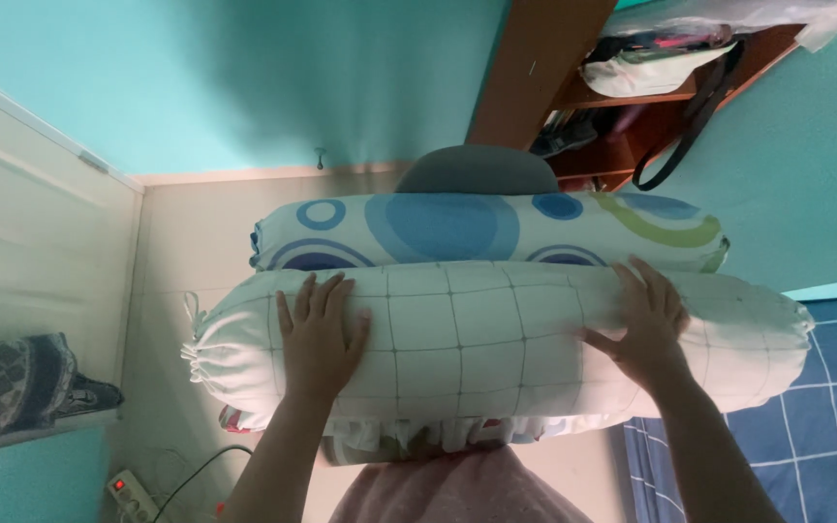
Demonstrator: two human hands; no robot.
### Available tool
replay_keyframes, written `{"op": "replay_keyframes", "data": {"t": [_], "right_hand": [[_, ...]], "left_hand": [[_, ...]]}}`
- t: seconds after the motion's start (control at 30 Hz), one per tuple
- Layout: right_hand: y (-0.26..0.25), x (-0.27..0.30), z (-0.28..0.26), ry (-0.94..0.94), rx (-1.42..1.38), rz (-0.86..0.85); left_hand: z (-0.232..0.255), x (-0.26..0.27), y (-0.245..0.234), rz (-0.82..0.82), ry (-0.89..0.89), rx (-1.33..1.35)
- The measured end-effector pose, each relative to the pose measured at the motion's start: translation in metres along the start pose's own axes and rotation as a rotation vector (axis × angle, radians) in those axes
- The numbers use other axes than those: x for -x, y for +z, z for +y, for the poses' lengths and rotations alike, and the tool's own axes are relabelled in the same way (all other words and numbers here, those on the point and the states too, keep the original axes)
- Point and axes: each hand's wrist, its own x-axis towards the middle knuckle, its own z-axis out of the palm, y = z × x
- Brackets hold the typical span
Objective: Organizing and stacking bolsters and pillows on a bed and a nearby chair.
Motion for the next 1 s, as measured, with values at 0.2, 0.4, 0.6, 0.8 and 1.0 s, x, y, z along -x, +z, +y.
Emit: {"op": "replay_keyframes", "data": {"t": [0.2,0.4,0.6,0.8,1.0], "right_hand": [[-0.017,0.006,0.042,-0.017,0.21,0.024],[-0.026,0.019,0.064,0.04,0.212,0.036],[-0.012,0.015,0.073,0.062,0.175,0.003],[-0.005,0.02,0.041,0.045,0.105,0.038],[-0.004,0.063,0.004,0.116,0.026,0.102]], "left_hand": [[-0.015,0.003,0.012,-0.025,-0.029,-0.079],[-0.012,-0.003,0.007,-0.059,-0.065,-0.136],[-0.005,-0.005,0.012,-0.07,-0.068,-0.135],[0.011,-0.002,0.003,-0.011,-0.023,-0.061],[0.009,0.011,-0.012,-0.053,0.056,0.002]]}}
